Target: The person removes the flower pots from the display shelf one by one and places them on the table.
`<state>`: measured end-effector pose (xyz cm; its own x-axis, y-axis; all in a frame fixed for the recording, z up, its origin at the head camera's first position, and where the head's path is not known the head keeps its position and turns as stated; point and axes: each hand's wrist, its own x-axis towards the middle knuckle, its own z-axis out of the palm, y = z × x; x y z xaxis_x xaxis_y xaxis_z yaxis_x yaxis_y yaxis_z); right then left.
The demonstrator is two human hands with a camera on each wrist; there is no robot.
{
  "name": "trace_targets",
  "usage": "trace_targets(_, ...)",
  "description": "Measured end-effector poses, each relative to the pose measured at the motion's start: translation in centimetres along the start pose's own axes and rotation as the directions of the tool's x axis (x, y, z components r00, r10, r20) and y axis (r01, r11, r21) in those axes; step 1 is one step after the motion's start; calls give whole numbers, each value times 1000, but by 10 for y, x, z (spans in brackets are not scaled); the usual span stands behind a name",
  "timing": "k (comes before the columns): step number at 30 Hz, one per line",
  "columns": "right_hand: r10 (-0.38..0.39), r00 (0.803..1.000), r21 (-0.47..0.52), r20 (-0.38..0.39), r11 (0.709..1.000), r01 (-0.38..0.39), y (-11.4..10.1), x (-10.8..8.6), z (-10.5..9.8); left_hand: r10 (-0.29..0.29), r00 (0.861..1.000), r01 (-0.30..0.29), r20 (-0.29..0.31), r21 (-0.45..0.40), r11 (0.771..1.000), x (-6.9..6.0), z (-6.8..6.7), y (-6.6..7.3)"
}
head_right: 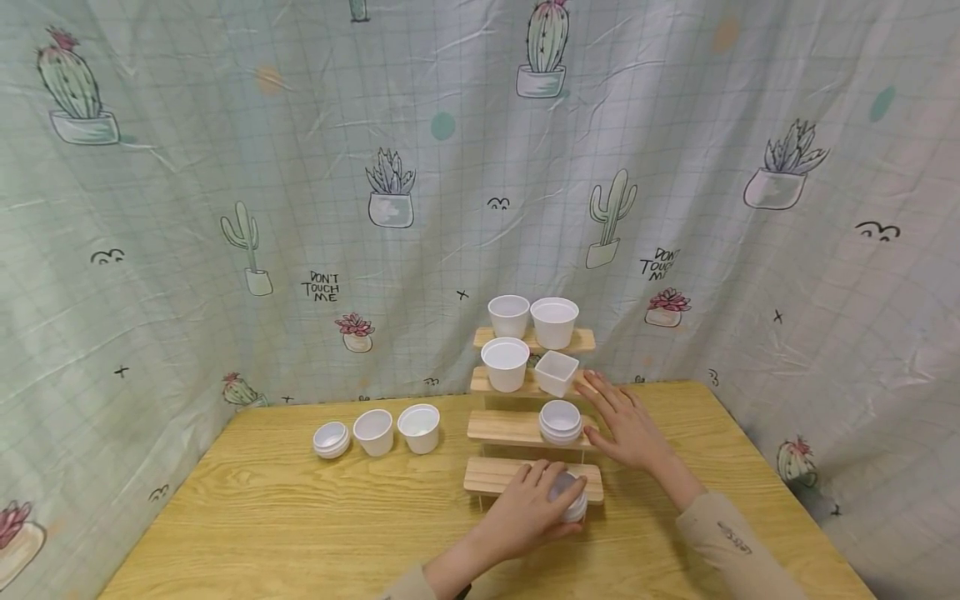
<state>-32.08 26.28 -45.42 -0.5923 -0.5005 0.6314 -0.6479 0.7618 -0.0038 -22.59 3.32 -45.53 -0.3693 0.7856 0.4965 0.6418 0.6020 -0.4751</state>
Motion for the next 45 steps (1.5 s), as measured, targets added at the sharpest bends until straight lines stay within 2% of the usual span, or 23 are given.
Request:
trace_targets(12,6,1000,8,10,1000,-6,-1,1,-1,8,999,-8,-41,-6,1000,-9,-10,-5)
trace_targets(20,10,1000,12,16,1000,-11,1,0,0,1,999,-1,-32,-17,1000,-18,-20,-11)
trace_targets(45,3,1000,14,-13,1000,-3,0,1,1,-55,998,54,-22,-45,998,-51,-22,-38)
